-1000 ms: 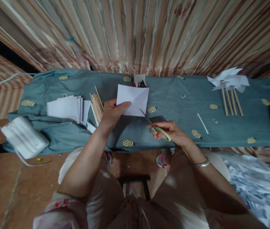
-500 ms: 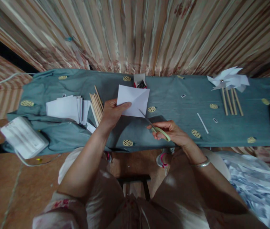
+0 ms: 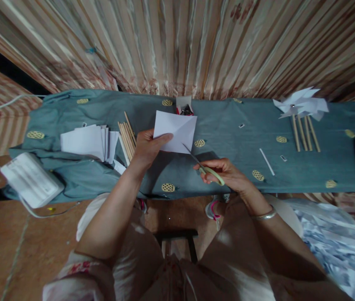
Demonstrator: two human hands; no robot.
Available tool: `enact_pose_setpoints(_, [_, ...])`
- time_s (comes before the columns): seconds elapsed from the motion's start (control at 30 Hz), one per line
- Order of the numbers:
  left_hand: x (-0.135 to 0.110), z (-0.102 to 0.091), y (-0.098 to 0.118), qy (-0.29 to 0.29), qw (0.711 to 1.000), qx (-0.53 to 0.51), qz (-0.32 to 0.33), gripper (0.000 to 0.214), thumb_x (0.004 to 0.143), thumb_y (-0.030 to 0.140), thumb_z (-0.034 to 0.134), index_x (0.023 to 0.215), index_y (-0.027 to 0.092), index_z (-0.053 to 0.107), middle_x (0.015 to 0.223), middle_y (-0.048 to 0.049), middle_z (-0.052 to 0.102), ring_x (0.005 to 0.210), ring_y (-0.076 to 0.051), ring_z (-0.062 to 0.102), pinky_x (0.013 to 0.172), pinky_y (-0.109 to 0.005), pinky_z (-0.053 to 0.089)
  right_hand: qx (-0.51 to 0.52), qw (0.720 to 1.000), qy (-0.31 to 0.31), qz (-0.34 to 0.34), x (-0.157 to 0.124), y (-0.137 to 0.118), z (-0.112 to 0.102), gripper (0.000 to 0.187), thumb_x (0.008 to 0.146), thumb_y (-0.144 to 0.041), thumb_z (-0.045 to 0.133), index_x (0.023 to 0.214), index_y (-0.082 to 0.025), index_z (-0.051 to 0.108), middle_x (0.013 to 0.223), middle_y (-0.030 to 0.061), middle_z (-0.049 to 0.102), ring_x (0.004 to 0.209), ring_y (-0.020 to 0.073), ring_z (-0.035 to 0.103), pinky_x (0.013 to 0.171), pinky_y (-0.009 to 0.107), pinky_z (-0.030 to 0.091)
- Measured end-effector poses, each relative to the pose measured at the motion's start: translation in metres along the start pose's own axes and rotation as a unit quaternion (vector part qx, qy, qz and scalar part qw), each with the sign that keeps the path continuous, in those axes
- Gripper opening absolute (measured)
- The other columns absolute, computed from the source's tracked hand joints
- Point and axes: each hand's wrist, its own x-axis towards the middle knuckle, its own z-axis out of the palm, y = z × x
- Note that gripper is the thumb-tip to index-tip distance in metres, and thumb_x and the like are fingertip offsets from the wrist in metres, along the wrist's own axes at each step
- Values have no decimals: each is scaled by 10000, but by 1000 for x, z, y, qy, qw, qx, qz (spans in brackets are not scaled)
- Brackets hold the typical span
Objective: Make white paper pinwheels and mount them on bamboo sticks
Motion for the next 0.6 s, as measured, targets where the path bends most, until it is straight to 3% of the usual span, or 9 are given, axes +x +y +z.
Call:
enact_pose_setpoints(0.27, [0,0,0,-1,1000,-1,2,282,531,345,892,730,179,782,699,-13,743,617,-167,666,582,-271,528,-17,1000,-11,-2,1,2,-3,467,672,-416,893,1049,-165,778,697,-5,616,612,74,518,554,228,437])
enact_pose_setpoints(0.6, [0,1,0,4,1000,-6,-1,273,520,338,891,710,180,774,686,-7,732,606,-166,657,577,-271,519,-22,999,21,14,0,1,-1,457,635,-383,904,1017,-159,790,666,-10,618,587,75,523,535,219,449])
